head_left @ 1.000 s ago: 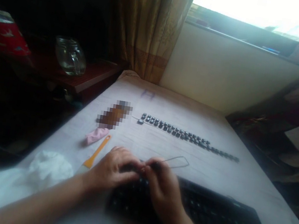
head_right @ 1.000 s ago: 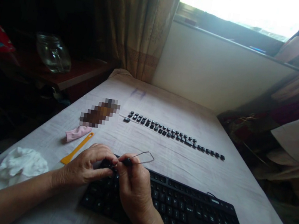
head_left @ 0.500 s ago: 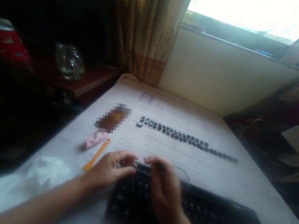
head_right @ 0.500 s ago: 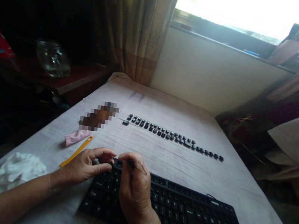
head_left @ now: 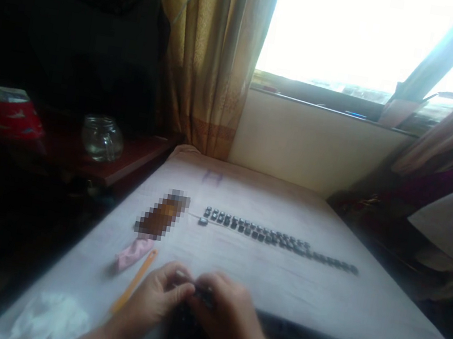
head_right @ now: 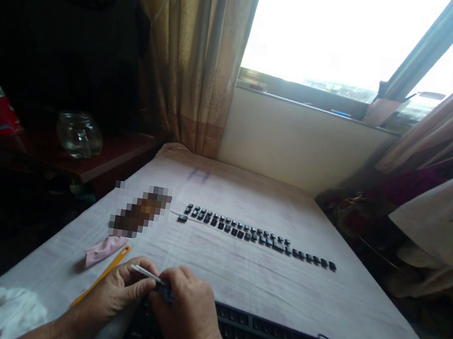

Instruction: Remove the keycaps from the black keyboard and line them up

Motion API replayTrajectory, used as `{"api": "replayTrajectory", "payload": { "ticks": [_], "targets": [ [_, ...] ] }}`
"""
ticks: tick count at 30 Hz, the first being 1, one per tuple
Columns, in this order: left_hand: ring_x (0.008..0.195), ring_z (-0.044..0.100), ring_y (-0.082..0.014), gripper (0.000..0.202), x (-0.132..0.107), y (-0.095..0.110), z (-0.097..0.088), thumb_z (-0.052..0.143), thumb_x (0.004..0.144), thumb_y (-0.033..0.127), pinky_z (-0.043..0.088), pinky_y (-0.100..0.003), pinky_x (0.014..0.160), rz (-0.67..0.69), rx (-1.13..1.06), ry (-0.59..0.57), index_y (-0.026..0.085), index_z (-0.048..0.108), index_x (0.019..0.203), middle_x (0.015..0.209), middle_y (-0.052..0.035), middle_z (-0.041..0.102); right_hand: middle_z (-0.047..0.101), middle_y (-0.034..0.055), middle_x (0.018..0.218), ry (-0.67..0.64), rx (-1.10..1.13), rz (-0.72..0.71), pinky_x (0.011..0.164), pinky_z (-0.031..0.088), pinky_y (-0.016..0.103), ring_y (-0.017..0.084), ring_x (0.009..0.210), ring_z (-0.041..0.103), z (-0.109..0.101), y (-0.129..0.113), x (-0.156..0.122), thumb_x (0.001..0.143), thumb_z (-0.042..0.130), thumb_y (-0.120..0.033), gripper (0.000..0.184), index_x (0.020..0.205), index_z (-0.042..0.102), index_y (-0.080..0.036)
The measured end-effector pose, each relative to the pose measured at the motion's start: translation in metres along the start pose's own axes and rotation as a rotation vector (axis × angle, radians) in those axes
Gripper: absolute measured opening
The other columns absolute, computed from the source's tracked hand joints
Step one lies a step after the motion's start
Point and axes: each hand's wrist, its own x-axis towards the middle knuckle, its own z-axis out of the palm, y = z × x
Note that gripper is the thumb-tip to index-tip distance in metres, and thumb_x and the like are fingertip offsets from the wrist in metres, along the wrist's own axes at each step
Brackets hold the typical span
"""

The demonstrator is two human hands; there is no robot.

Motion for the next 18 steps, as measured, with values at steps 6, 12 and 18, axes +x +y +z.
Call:
{"api": "replayTrajectory", "payload": {
  "ticks": [6, 12, 18],
  "targets": [
    [0.097, 0.065, -0.0248, 0.052, 0.004, -0.003, -0.006, 0.068, 0.074, 0.066, 0.051, -0.032, 0.077, -0.048, 0.041, 0.086, 0.022, 0.069, 0.102, 0.1, -0.0059, 0.072, 0.075, 0.0015, 0.08, -0.119, 0.072, 0.183, 0.067, 0.051, 0.024, 0.017, 0.072, 0.069, -0.017, 0.014, 0.036, 0.073, 0.069, -0.01, 0.012, 0.08, 0.069, -0.02],
    [0.101, 0.064, -0.0272, 0.056, 0.006, -0.003, -0.004, 0.067, 0.069, 0.067, 0.053, -0.031, 0.073, -0.129, 0.116, 0.198, 0.023, 0.071, 0.104, 0.105, -0.0069, 0.072, 0.076, 0.0077, 0.094, -0.083, -0.101, 0.355, 0.076, 0.047, 0.028, 0.022, 0.089, 0.069, -0.011, 0.074, 0.102, 0.08, 0.067, -0.014, 0.009, 0.088, 0.07, -0.018],
    [0.097, 0.064, -0.0261, 0.051, 0.005, -0.006, -0.004, 0.066, 0.069, 0.063, 0.053, -0.035, 0.082, -0.154, 0.179, 0.199, 0.025, 0.073, 0.101, 0.101, -0.0059, 0.073, 0.077, 0.0073, 0.096, -0.141, -0.189, 0.377, 0.073, 0.043, 0.026, 0.023, 0.092, 0.069, 0.011, 0.099, 0.13, 0.08, 0.068, -0.019, 0.015, 0.094, 0.071, -0.02]
  ]
}}
